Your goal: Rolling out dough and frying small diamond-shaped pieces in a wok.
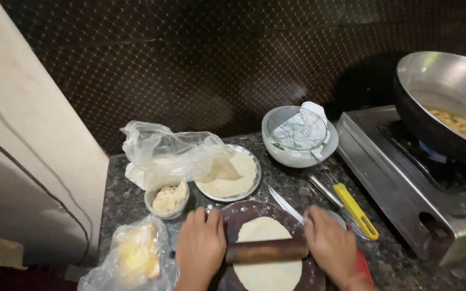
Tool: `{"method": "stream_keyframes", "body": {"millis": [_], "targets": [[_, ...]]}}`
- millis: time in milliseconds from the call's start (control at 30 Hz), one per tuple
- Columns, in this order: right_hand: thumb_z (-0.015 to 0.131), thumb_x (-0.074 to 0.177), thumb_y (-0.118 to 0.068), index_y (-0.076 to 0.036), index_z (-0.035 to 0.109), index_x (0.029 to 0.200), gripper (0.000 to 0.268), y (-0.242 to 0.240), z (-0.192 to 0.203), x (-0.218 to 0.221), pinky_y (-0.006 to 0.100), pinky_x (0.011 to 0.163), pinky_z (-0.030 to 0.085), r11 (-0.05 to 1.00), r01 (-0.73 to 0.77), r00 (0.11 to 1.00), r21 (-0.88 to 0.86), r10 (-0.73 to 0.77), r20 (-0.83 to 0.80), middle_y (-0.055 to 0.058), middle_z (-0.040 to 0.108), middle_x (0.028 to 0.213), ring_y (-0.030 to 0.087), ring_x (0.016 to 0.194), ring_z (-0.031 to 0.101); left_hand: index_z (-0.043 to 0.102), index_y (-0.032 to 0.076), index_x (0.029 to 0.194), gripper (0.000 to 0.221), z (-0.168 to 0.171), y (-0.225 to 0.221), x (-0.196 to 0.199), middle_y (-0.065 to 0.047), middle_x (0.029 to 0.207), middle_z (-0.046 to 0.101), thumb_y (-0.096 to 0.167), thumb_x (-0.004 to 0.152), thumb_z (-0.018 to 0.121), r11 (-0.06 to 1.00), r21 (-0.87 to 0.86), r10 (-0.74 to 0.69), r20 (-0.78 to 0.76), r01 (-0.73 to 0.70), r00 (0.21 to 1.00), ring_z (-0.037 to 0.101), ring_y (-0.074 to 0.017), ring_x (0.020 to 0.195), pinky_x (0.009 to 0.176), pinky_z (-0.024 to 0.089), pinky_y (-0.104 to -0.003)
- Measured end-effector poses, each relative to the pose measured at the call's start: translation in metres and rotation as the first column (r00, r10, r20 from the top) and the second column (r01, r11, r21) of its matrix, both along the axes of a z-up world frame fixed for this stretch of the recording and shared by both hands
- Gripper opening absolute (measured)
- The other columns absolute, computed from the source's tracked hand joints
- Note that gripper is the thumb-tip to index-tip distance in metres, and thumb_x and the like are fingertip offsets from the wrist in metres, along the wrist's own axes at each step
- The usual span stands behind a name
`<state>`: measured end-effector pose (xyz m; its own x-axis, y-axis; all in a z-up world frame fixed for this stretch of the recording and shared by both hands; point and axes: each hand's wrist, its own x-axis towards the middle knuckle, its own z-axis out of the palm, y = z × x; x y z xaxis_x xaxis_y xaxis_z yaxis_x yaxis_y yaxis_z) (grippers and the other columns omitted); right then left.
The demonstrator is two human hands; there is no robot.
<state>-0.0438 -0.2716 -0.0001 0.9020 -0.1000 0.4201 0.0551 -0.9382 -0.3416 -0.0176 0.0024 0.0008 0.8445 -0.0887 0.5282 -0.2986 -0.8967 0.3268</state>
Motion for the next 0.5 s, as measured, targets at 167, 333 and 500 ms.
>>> {"method": "stream_keyframes", "body": {"millis": [167,333,500], "targets": [[0.052,0.093,-0.037,-0.021,0.061,0.097,0.019,0.002,-0.016,-0.053,0.048,0.071,0.053,0.986,0.158,0.978,-0.059,-0.165,-0.129,0.007,0.071,0.084,0.030,0.083,0.071,0.063,0.012,0.088,0.026,-0.022,0.003,-0.055,-0.012,0.087,0.061,0.038,0.087,0.062,0.994,0.060,0.082,0.063,-0.086,0.995,0.059,-0.0327,0.081,0.065,0.045,-0.048],[0.053,0.091,-0.038,-0.019,0.060,0.095,0.020,-0.004,-0.019,-0.077,0.049,0.072,0.053,0.993,0.095,0.985,-0.067,-0.103,-0.136,0.007,0.071,0.082,0.031,0.083,0.072,0.070,0.014,0.087,0.031,-0.059,0.009,-0.090,-0.011,0.086,0.063,0.044,0.084,0.064,0.983,0.153,0.102,0.029,-0.106,0.994,0.061,-0.0326,0.080,0.060,0.044,-0.048],[0.066,0.087,-0.023,-0.009,0.068,0.098,0.019,-0.004,-0.020,-0.044,0.043,0.083,0.054,0.954,-0.074,0.967,0.292,0.140,-0.212,0.013,0.070,0.091,0.032,0.092,0.068,0.077,0.014,0.062,0.062,-0.100,0.006,-0.106,-0.015,0.055,0.065,0.062,0.092,0.052,0.955,0.210,0.286,-0.459,-0.210,0.841,0.070,-0.0312,0.047,0.052,0.055,-0.047]]}}
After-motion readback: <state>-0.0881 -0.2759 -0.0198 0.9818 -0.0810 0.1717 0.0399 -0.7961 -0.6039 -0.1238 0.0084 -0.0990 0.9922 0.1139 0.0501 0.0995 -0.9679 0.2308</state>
